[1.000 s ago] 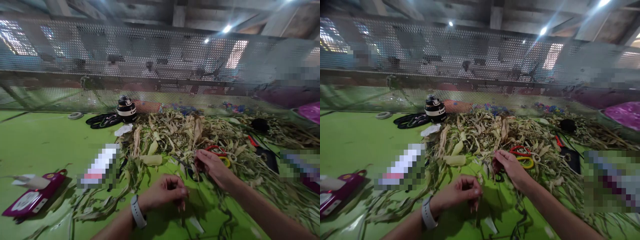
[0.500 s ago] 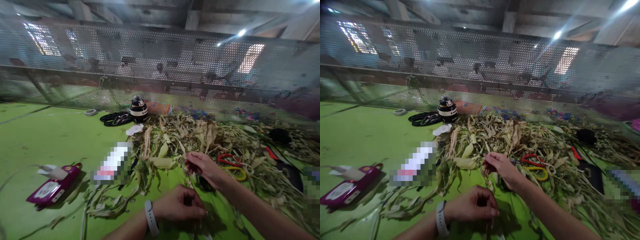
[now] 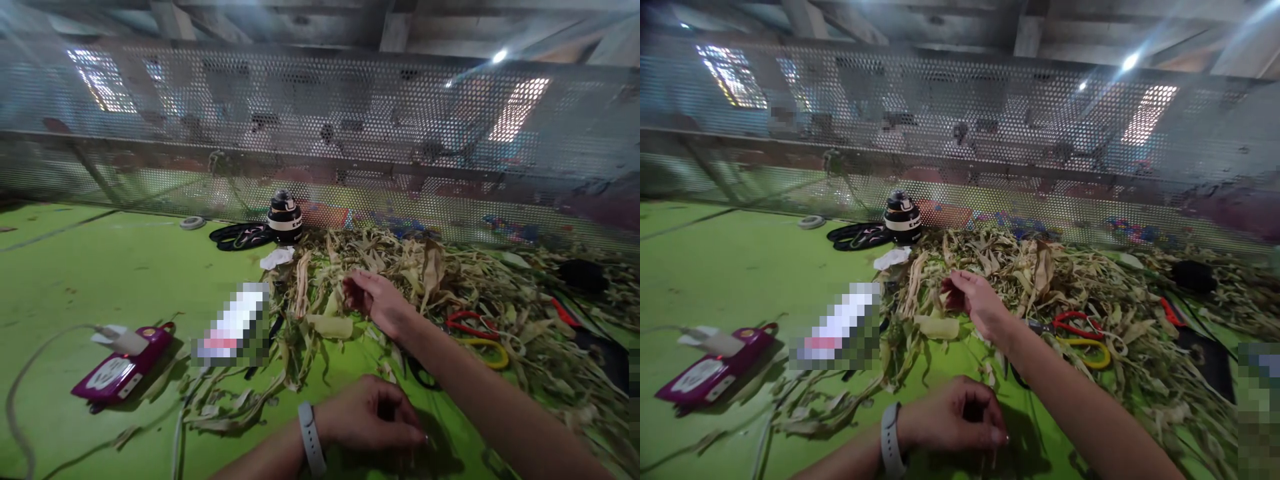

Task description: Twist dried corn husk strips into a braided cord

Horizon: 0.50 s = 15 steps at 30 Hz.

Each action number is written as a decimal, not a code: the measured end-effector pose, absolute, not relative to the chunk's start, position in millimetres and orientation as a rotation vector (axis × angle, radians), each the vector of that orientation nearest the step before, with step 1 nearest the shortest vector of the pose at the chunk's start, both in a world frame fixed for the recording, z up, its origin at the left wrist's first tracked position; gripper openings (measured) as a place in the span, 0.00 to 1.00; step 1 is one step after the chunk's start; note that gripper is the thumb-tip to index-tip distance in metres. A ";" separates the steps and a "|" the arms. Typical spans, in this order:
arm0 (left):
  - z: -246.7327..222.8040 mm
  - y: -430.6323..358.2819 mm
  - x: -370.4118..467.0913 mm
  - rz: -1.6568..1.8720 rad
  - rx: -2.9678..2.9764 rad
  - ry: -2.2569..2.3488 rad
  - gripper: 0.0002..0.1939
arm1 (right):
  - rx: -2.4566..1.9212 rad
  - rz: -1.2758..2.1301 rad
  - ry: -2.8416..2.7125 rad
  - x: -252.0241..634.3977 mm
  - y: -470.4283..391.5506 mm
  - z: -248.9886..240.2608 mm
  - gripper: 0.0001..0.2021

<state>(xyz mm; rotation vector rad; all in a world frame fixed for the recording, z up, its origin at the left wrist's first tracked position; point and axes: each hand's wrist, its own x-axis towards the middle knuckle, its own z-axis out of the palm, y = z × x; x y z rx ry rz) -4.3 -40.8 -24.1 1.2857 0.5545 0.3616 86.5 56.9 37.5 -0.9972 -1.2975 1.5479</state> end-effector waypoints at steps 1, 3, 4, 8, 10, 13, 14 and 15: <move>-24.2 -40.6 -4.5 0.363 1.290 0.557 0.21 | -1.009 1.434 -1.469 85.7 61.1 34.8 0.14; -23.6 -40.3 -4.5 0.361 1.282 0.566 0.22 | -1.024 1.154 -1.823 86.7 69.4 26.1 0.13; -23.1 -40.2 -4.5 0.360 1.280 0.571 0.22 | -1.025 0.996 -1.979 88.0 73.5 20.4 0.12; -22.5 -39.6 -4.2 0.352 1.297 0.558 0.25 | -0.947 0.255 -2.589 91.7 86.9 -4.2 0.20; -22.9 -38.9 -4.4 0.357 1.301 0.551 0.26 | -0.905 0.005 -2.732 91.9 90.4 -12.2 0.18; -22.5 -37.6 -5.3 0.366 1.287 0.561 0.26 | -0.898 -0.071 -2.723 95.2 90.0 -13.3 0.10; -22.0 -37.3 -5.8 0.363 1.287 0.561 0.26 | -0.907 -0.074 -2.697 98.1 88.6 -11.0 0.10; -21.3 -37.1 -6.2 0.358 1.290 0.561 0.25 | -0.912 -0.046 -2.646 102.0 86.8 -7.6 0.11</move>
